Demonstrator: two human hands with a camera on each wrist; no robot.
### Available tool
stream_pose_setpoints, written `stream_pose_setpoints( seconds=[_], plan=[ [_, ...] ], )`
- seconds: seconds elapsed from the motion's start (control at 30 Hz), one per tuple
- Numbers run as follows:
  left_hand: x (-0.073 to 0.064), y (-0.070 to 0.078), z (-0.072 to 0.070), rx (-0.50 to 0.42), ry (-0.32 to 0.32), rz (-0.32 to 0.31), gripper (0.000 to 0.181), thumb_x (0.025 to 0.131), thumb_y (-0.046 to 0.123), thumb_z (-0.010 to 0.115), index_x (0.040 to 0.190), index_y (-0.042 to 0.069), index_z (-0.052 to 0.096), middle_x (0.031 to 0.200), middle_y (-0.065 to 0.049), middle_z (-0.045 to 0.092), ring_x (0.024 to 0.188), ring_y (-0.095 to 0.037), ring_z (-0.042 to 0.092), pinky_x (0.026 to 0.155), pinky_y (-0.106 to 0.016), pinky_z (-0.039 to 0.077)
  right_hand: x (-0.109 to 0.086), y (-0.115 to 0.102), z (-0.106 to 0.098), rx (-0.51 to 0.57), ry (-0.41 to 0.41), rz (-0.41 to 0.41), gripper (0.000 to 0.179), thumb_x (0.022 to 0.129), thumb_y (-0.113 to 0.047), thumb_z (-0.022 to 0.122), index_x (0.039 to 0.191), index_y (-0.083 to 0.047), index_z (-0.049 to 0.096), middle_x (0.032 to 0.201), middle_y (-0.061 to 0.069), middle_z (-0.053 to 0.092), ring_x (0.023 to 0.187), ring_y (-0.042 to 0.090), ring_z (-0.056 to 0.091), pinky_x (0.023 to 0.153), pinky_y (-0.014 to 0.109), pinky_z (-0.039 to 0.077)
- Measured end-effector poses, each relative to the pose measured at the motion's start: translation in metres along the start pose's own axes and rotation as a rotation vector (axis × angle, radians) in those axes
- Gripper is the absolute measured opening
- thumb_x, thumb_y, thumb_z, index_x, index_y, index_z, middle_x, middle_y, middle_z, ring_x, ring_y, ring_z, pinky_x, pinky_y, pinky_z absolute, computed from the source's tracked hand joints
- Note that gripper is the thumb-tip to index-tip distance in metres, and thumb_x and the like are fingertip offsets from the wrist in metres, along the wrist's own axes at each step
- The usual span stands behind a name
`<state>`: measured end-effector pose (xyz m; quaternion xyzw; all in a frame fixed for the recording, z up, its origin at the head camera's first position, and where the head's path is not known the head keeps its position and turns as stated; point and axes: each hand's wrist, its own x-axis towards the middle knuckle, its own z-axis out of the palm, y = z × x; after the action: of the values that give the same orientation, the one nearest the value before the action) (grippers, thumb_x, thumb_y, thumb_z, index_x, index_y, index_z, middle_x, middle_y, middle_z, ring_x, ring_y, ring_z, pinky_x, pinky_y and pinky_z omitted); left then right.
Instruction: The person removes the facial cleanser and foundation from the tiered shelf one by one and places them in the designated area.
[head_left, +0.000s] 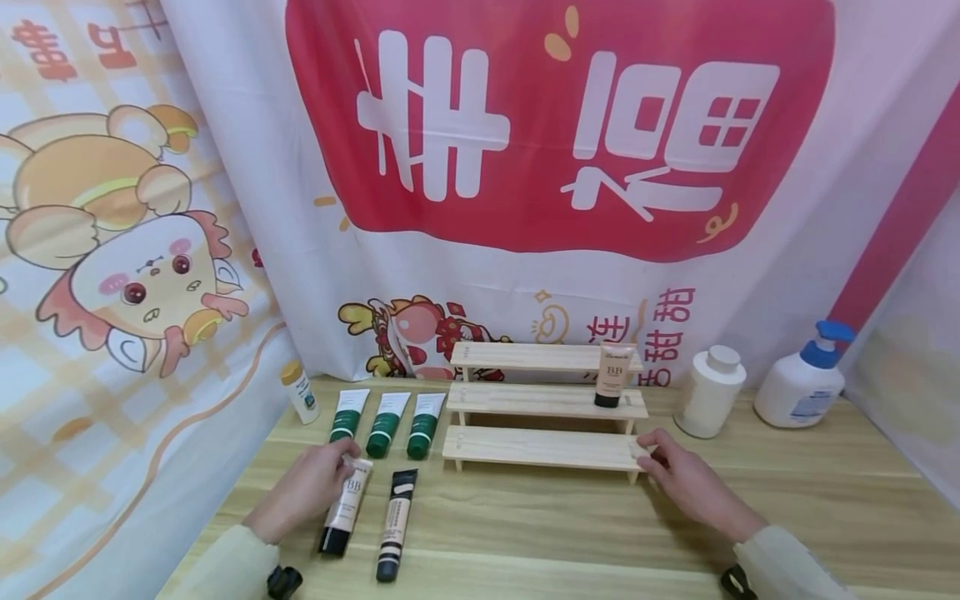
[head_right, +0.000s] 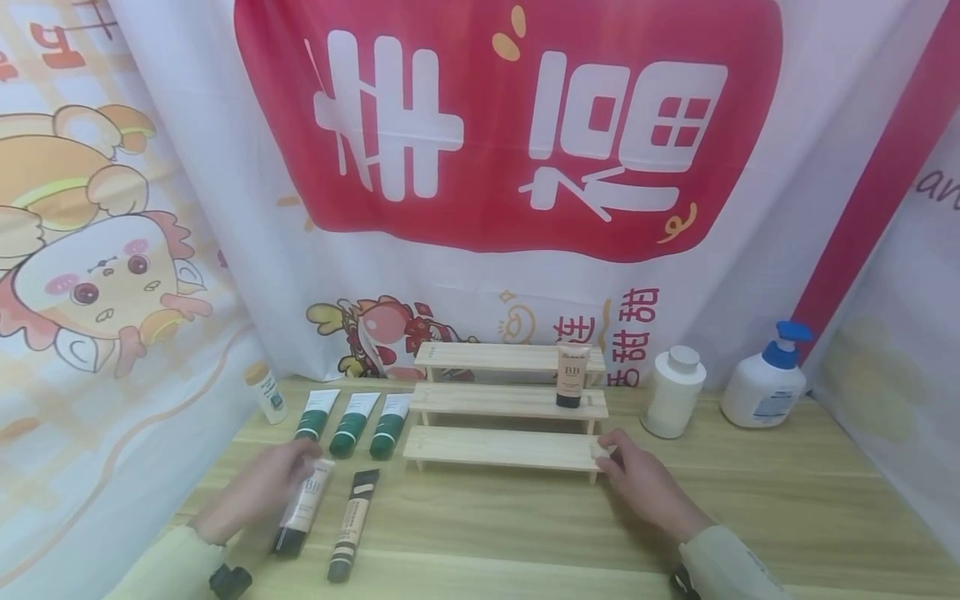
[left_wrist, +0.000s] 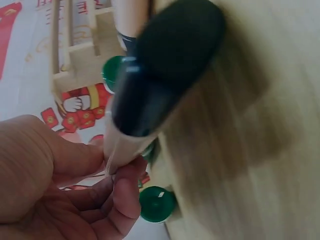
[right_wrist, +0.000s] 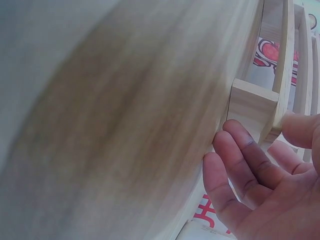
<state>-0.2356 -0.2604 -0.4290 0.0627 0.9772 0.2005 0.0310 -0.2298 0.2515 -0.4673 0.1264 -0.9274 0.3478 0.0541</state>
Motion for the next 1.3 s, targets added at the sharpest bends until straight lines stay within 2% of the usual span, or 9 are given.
stream_pose_setpoints(
  seconds=[0.17,0.3,0.47,0.57,0.77,0.97,1.1,1.2,1.3],
  plan=[
    [0.002,-0.003,0.005,-0.020,-0.026,-0.031,0.018,0.087,0.002,0.062,0.105,0.006,0.062,0.083,-0.003,0.061,0.065,-0.013,0.053,0.057,-0.031,0.045,0.000,-0.002,-0.001,0.002,0.002,0.008,0.023,0.094,-0.013,0.058,0.114,-0.004,0.051,0.073,0.003,0.055,0.062,0.012,0.049,0.052,0.027,0.043],
    [-0.001,-0.001,0.007,-0.032,-0.045,-0.080,0.020,0.089,0.008,0.061,0.109,0.005,0.059,0.077,-0.004,0.055,0.060,-0.016,0.050,0.052,-0.031,0.043,0.000,-0.003,-0.002,-0.002,0.002,0.000,0.023,0.094,-0.013,0.058,0.114,-0.004,0.051,0.073,0.002,0.054,0.061,0.011,0.049,0.052,0.026,0.043],
    [-0.008,0.005,0.009,0.078,-0.047,-0.050,0.023,0.087,0.020,0.067,0.105,0.007,0.061,0.079,-0.003,0.053,0.064,-0.016,0.049,0.055,-0.032,0.042,0.000,-0.001,-0.002,-0.003,-0.001,0.006,0.023,0.095,-0.012,0.057,0.114,-0.004,0.051,0.073,0.002,0.055,0.062,0.012,0.050,0.053,0.027,0.043],
    [-0.011,0.009,0.011,0.116,-0.052,-0.032,0.023,0.086,0.020,0.068,0.102,0.005,0.062,0.078,-0.003,0.055,0.064,-0.016,0.048,0.056,-0.033,0.042,0.001,0.000,-0.002,-0.004,-0.008,0.020,0.022,0.095,-0.012,0.057,0.115,-0.004,0.050,0.074,0.003,0.055,0.063,0.013,0.050,0.053,0.027,0.044],
    [-0.007,0.008,0.018,0.096,-0.071,-0.077,0.029,0.088,0.020,0.067,0.109,0.002,0.058,0.078,-0.004,0.055,0.062,-0.015,0.049,0.052,-0.030,0.042,0.000,0.000,-0.001,-0.006,-0.003,0.021,0.023,0.095,-0.013,0.057,0.115,-0.004,0.050,0.074,0.003,0.055,0.063,0.013,0.050,0.052,0.027,0.043],
    [0.001,0.007,0.020,0.059,-0.081,-0.097,0.026,0.089,0.020,0.066,0.106,0.001,0.059,0.077,-0.005,0.054,0.062,-0.016,0.050,0.052,-0.030,0.044,-0.001,0.000,-0.001,0.001,0.005,-0.002,0.023,0.095,-0.012,0.058,0.115,-0.004,0.050,0.074,0.003,0.055,0.063,0.013,0.051,0.053,0.027,0.043],
    [0.002,0.008,0.019,0.043,-0.102,-0.141,0.026,0.090,0.021,0.064,0.106,0.002,0.059,0.074,-0.006,0.052,0.060,-0.017,0.051,0.050,-0.030,0.043,0.000,0.000,-0.001,-0.004,0.001,0.002,0.023,0.095,-0.012,0.057,0.115,-0.004,0.050,0.074,0.003,0.055,0.063,0.013,0.050,0.053,0.027,0.043],
    [0.001,0.011,0.017,0.095,-0.069,-0.121,0.027,0.089,0.023,0.064,0.106,0.003,0.060,0.076,-0.006,0.054,0.060,-0.017,0.051,0.052,-0.032,0.044,0.000,0.000,-0.001,-0.013,-0.006,0.013,0.023,0.095,-0.012,0.057,0.115,-0.004,0.050,0.074,0.003,0.055,0.063,0.013,0.049,0.053,0.027,0.043],
    [0.000,0.016,0.015,0.174,0.013,-0.063,0.029,0.088,0.025,0.065,0.106,0.003,0.062,0.081,-0.007,0.057,0.066,-0.019,0.054,0.056,-0.036,0.047,0.000,-0.001,-0.001,-0.017,-0.010,0.020,0.023,0.095,-0.012,0.057,0.115,-0.004,0.050,0.074,0.003,0.055,0.063,0.013,0.049,0.053,0.027,0.043]
  ],
)
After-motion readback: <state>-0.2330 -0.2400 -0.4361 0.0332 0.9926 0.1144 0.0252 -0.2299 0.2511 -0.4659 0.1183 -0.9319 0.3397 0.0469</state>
